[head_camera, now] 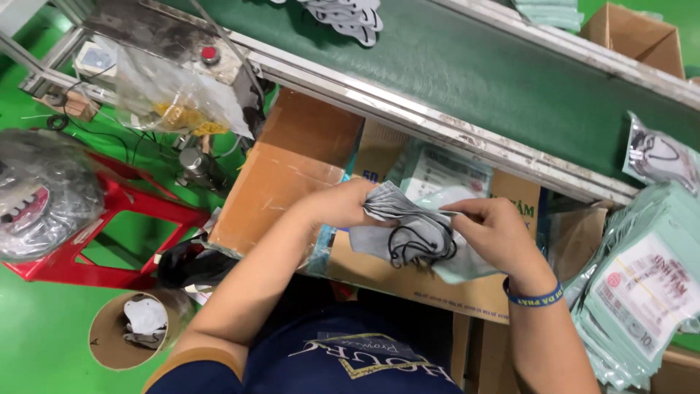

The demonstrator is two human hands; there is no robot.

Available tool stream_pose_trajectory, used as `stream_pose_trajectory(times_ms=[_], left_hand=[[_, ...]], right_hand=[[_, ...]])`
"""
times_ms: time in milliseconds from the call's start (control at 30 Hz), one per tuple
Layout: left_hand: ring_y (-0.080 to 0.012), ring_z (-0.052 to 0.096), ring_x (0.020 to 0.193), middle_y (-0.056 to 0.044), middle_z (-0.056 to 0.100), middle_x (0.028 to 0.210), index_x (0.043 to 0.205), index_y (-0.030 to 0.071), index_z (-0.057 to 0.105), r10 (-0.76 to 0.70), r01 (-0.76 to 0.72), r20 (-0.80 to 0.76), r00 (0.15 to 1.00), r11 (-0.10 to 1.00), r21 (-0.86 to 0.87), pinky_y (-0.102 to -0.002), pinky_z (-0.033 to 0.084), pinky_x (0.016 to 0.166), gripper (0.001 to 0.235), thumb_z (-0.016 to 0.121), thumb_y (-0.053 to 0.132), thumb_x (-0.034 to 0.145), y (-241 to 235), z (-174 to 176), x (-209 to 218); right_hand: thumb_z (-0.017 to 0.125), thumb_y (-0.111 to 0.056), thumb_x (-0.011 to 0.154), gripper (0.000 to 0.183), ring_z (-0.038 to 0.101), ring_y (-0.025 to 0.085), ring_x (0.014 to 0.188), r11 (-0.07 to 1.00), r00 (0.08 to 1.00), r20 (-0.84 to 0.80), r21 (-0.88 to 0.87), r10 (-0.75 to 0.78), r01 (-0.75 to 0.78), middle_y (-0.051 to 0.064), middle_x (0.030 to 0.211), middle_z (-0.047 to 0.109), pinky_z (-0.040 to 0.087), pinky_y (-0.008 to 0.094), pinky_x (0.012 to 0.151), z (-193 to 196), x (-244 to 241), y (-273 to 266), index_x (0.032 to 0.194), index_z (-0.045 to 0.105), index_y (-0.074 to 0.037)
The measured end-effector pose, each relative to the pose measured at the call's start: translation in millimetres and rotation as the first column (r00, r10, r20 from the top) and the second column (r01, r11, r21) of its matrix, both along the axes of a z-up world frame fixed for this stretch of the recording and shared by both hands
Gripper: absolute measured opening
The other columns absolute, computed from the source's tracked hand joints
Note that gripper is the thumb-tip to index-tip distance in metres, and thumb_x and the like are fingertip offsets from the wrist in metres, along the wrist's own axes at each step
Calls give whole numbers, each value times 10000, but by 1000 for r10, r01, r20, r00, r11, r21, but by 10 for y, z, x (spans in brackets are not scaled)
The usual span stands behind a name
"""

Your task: Packing face masks into plastic bags and placing them on a conveyor belt.

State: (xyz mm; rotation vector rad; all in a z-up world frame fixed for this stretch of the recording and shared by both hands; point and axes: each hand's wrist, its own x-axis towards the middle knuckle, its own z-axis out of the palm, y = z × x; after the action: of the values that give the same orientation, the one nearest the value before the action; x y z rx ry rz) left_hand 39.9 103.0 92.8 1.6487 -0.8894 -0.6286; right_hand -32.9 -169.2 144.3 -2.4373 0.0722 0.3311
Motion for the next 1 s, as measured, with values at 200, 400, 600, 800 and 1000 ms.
stream_pose_trajectory(times_ms=[200,400,600,800,1000], left_hand=[[-209,743,951,-124,792,1015,1119,66,777,495,-504,96,863,839,207,-358,586,824,305,747,124,822,-454,-596,-263],[-176,672,1081,-74,690,1245,1358,36,636,-97,-691,-911,401,621,-370,-327,532,887,461,764,192,944,-555,-1050,-822],[-231,627,1150,-84,667,1260,1380,47,555,-77,-321,-794,603,888,-329,-407,531,962,573,762,258,889,-539,-962,-1325],[-299,671,1090,-140,704,1146,1234,55,649,-253,319,-288,923,924,212,-396,517,918,316,575,268,1012,-395,-628,-1515],[-353,616,1063,-170,662,1133,1322,57,625,357,-378,347,867,926,-7,-432,482,902,481,718,194,871,-227,461,-1225]], right_hand=[[728,-127,837,515,657,337,679,943,765,605,-332,220,-8,163,790,693,526,452,632,-492,-220,647,1328,645,4],[638,-45,858,629,668,360,753,985,682,716,-172,147,-32,224,963,680,541,439,664,-652,-544,870,1451,496,112],[772,-158,855,433,663,367,902,842,791,412,95,453,-532,233,964,681,550,445,807,105,-771,739,1250,661,-19],[866,-228,829,343,728,266,873,840,882,155,271,445,-471,155,965,762,572,372,755,-213,-867,108,1078,755,-20],[799,-153,895,211,565,149,748,836,991,82,533,104,-132,108,786,614,488,300,670,-403,-944,-90,933,694,26]])
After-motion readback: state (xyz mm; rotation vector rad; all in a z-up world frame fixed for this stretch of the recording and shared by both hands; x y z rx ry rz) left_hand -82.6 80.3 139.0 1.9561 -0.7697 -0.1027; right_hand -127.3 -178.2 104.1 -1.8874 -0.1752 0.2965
